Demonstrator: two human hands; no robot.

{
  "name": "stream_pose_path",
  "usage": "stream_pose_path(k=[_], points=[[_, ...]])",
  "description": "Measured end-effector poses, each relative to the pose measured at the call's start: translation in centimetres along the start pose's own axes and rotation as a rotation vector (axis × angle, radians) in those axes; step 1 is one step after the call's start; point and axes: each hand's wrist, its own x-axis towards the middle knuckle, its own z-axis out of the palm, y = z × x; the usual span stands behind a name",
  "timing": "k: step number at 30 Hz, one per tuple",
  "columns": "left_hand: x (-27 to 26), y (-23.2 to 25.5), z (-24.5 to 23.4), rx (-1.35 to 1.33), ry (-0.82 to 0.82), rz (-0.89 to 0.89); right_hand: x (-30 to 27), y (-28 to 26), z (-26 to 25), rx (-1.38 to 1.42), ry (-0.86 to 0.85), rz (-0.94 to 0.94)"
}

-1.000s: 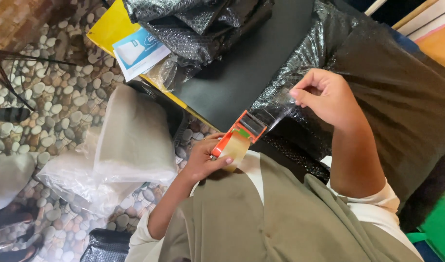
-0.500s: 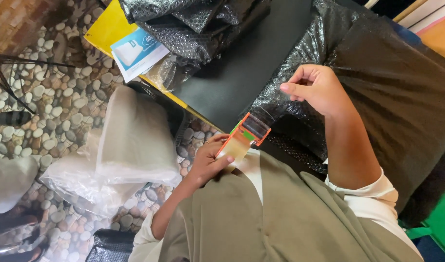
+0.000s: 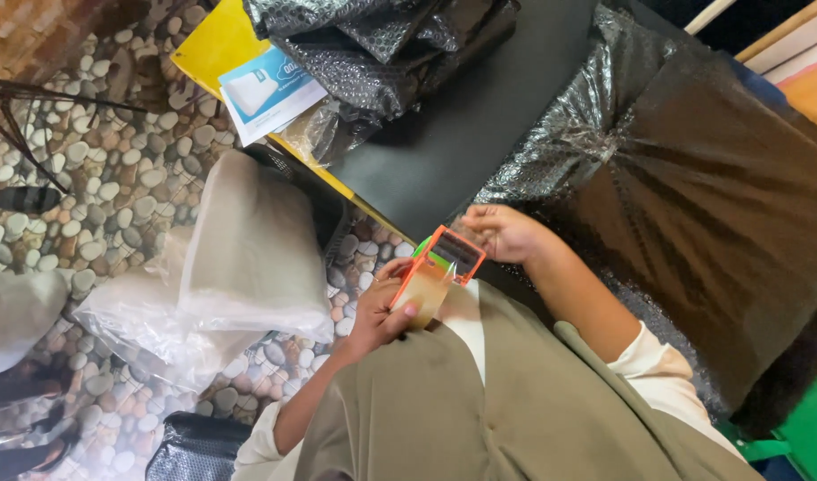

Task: Wrapping a pillow in bubble wrap and securing it with adhesive tape.

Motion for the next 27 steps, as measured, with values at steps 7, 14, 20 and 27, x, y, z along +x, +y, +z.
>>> stream_pose_path(k=[7,14,20,27], points=[[-0.4,4.1,-1.2,-0.078,0.087,-0.043,-0.3,4.1,-0.2,0.08,0.193,0.185],[-0.4,6.2,-5.3,0.061,0.285,-0.04,3.1,2.7,2.2,-0.78,0.42,-0.171],[-5.5,3.3,-10.2,0.256,0.528,-0.156,12.9,1.4,10.1,-1.096,0.424,-0.55],[-8.5,4.8,-12.8,0.271,0.776,-0.34,26.0,6.3,10.4,-0.996,0.377,-0.547]])
